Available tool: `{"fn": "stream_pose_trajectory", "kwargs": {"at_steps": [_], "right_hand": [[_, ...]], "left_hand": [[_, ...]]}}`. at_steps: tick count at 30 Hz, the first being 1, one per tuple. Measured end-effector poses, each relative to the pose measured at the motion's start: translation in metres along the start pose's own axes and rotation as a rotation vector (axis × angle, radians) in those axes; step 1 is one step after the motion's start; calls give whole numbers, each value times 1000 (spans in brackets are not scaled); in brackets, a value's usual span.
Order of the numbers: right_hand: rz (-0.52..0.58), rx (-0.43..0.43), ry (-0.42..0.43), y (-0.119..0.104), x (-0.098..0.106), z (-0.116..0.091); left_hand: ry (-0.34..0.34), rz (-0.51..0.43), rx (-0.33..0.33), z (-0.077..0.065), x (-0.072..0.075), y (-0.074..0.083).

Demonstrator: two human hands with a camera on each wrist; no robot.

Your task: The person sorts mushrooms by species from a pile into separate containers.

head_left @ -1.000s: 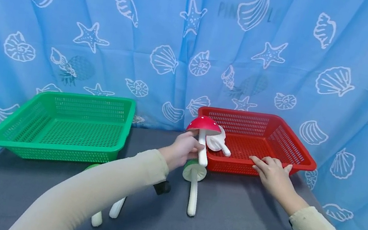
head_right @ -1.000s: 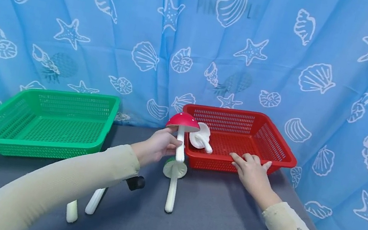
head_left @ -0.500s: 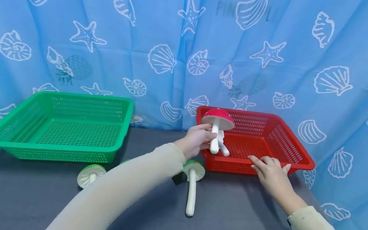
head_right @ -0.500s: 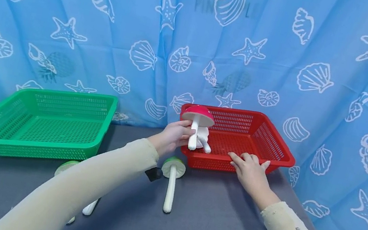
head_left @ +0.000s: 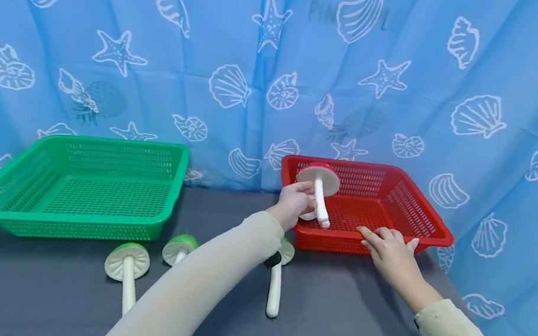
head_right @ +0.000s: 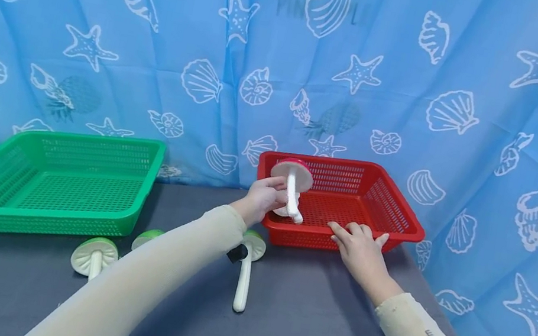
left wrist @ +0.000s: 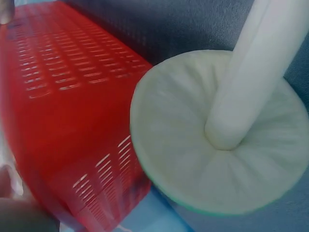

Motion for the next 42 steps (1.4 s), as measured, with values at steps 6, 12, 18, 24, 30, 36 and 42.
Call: {"fn": "stream_pose_trajectory", "kwargs": {"at_steps": [6,12,18,24,30,36,42], "right_hand": [[10,-11,-11,0,0,0],[9,-10,-18,0,1,0],[-1,-12,-12,-1,1,0],[2,-32,-31,0,-1,0],[-14,-43,-41,3,1,-3],[-7,-76,-92,5,-1,-2],[39,-98,-155,3,-3,0]], "left_hand": [[21,18,-42,-1,2,-1],[-3,28,-32,-11,12,-2],[-34,41,5,-34,36,0],[-78,55,-21,-59,63,2],[-88,48,-23,-85,92,-1],[-75,88,-56,-107,121,1],[-45,146,-80,-127,156,8]]}}
Point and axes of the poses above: each hand's wrist, its own z-axis towards the middle knuckle, its own x-axis out of the back of the hand, y = z × x, the point moved 8 cm from there along z, towards the middle knuckle, and after that the axes turned 13 degrees about z, right-handed, at the moved point
